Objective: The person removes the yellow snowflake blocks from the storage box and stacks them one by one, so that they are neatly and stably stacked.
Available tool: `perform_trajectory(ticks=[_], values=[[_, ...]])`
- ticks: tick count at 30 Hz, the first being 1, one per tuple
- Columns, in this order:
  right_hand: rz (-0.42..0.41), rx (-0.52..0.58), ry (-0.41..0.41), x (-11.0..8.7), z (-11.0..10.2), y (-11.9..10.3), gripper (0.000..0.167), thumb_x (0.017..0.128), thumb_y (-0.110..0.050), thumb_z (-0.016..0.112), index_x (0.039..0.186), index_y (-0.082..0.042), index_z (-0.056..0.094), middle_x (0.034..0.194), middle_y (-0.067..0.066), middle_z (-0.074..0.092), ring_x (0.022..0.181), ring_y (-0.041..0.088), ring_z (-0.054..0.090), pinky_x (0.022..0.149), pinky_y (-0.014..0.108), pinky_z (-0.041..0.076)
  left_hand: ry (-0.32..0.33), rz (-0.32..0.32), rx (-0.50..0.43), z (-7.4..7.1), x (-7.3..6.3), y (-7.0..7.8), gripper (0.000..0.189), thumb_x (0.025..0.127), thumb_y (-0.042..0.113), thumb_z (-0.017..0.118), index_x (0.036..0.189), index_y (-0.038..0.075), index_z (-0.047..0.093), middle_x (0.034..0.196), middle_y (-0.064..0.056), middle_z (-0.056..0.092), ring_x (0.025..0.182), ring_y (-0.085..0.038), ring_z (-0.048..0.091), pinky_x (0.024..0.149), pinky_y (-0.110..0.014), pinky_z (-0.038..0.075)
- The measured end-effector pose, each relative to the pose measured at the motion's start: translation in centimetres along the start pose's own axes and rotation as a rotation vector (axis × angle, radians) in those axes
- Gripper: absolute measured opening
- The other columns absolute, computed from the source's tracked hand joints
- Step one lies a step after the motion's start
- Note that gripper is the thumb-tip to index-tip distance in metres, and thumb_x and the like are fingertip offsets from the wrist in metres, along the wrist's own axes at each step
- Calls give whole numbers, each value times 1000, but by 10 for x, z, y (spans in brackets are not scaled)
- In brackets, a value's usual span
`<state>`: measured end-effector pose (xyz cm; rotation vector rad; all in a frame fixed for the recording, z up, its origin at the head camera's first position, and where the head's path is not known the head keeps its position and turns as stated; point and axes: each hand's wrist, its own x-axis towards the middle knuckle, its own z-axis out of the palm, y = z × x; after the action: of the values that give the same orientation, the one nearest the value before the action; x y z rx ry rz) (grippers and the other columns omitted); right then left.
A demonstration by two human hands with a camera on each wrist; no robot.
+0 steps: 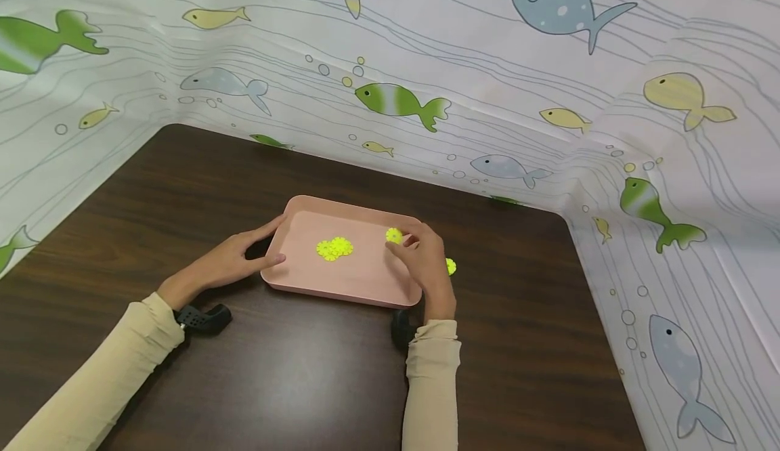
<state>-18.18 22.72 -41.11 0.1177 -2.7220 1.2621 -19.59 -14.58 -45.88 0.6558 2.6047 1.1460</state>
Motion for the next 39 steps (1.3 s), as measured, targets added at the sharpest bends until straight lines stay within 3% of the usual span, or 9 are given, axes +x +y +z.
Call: perform_trajectory(ticks=[7,13,26,39], values=[[128,-22,99,-11,-31,24,35,90,-11,83,121,1,74,105,17,64,91,25,57,71,23,48,-1,-7,7,0,0,0,88,99,58,63,168,33,14,170,-7,22,153,-38,28,117,-67,28],[198,-87,126,-18,-51,45,38,92,-17,82,123,2,73,106,19,63,93,28,58,72,26,47,-3,-7,8,0,1,0,88,99,57,63,168,33,14,170,-7,22,153,-39,27,117,-68,27],[309,-152,40,-26,-63,66,39,93,-17,78,125,6,71,106,22,67,93,30,59,71,30,47,-5,-3,0,0,1,0,87,99,57,63,167,35,13,171,-6,21,154,-38,27,117,-67,26],[345,-174,-19,-24,-62,68,41,93,-19,78,125,6,70,113,25,69,98,34,63,77,34,52,-2,-6,12,0,0,1,86,99,58,62,167,36,13,170,-6,22,154,-37,28,118,-67,27]])
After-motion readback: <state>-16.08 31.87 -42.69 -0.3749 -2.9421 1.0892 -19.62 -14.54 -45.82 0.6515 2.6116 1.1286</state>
